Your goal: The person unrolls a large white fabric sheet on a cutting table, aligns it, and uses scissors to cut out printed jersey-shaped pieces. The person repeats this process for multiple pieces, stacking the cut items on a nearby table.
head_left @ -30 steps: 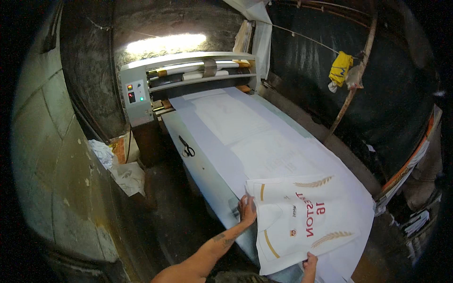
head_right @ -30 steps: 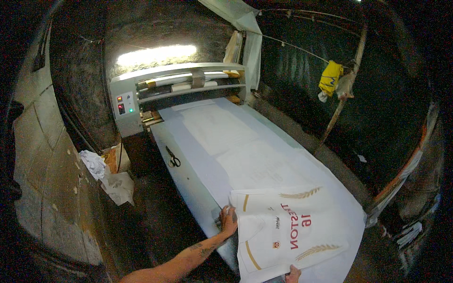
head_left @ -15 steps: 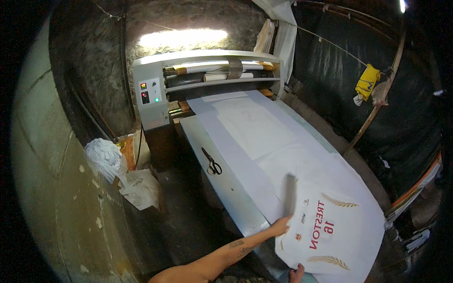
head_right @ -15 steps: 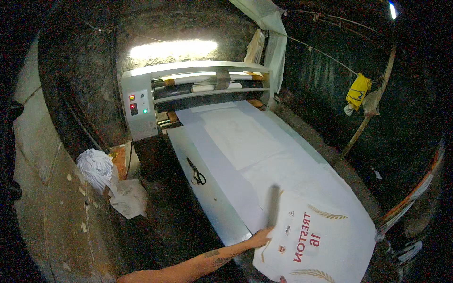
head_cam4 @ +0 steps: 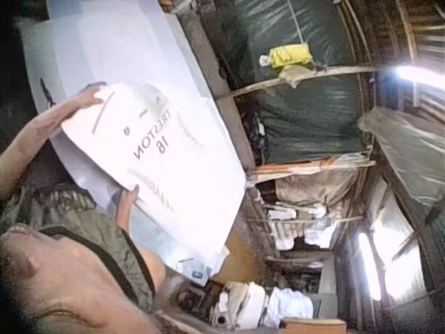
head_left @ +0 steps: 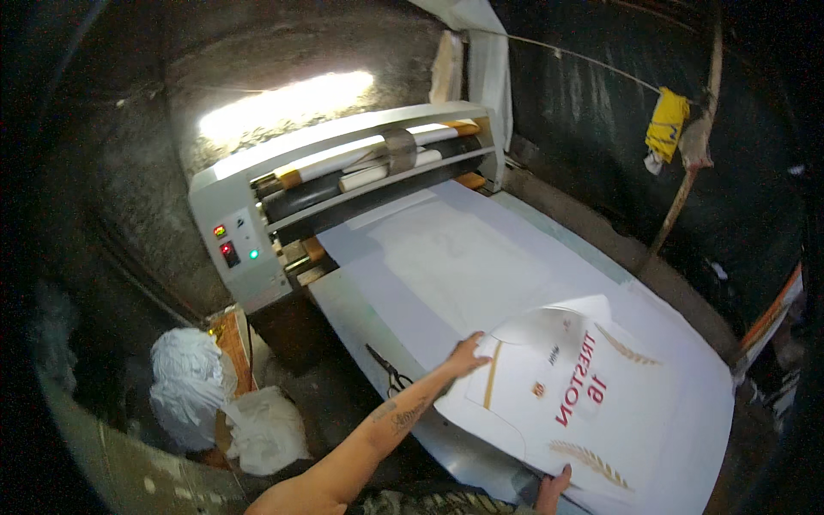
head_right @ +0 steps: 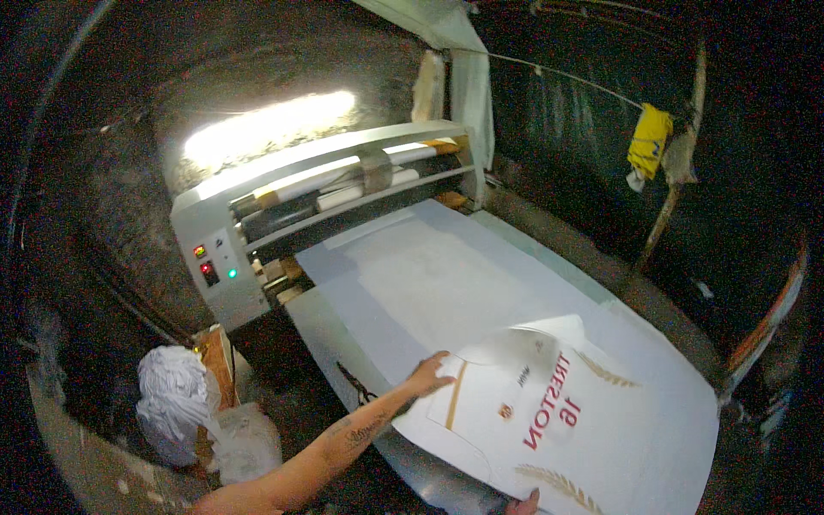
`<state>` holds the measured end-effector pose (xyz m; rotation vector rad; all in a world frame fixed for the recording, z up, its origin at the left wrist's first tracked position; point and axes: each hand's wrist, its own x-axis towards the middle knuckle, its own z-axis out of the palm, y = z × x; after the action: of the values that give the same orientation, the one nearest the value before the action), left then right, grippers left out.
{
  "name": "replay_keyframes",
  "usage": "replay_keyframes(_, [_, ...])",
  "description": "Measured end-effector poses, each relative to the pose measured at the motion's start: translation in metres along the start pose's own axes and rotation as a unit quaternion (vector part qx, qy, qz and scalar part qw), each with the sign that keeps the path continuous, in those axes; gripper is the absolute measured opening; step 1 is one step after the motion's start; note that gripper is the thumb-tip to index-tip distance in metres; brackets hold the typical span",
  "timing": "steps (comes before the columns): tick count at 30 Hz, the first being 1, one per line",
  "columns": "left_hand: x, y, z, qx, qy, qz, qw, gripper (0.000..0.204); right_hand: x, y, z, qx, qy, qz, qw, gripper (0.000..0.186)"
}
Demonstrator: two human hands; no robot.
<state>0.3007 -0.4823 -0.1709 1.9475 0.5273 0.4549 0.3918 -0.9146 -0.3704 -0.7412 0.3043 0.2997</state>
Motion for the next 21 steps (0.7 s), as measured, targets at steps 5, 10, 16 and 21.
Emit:
replay_keyframes(5, [0.004, -0.101, -0.076, 0.080, -0.038, -0.059, 0.994, 0.076, 0.009, 0.082, 0.102, 0.018, 0.162, -0.037, 0.986, 0.040])
replay_keyframes(10, [0.013, -0.181, -0.128, 0.014, -0.076, -0.037, 0.996, 0.071, 0.001, 0.142, 0.167, -0.042, 0.238, -0.069, 0.968, 0.031])
replay_keyframes(16, [0.049, -0.194, -0.171, -0.008, -0.140, -0.131, 0.982, 0.071, -0.020, 0.170, 0.202, -0.089, 0.265, -0.152, 0.948, 0.027])
replay_keyframes(21, [0.074, -0.195, -0.194, -0.045, -0.175, -0.113, 0.977, 0.073, -0.029, 0.190, 0.217, -0.137, 0.306, -0.167, 0.927, 0.028])
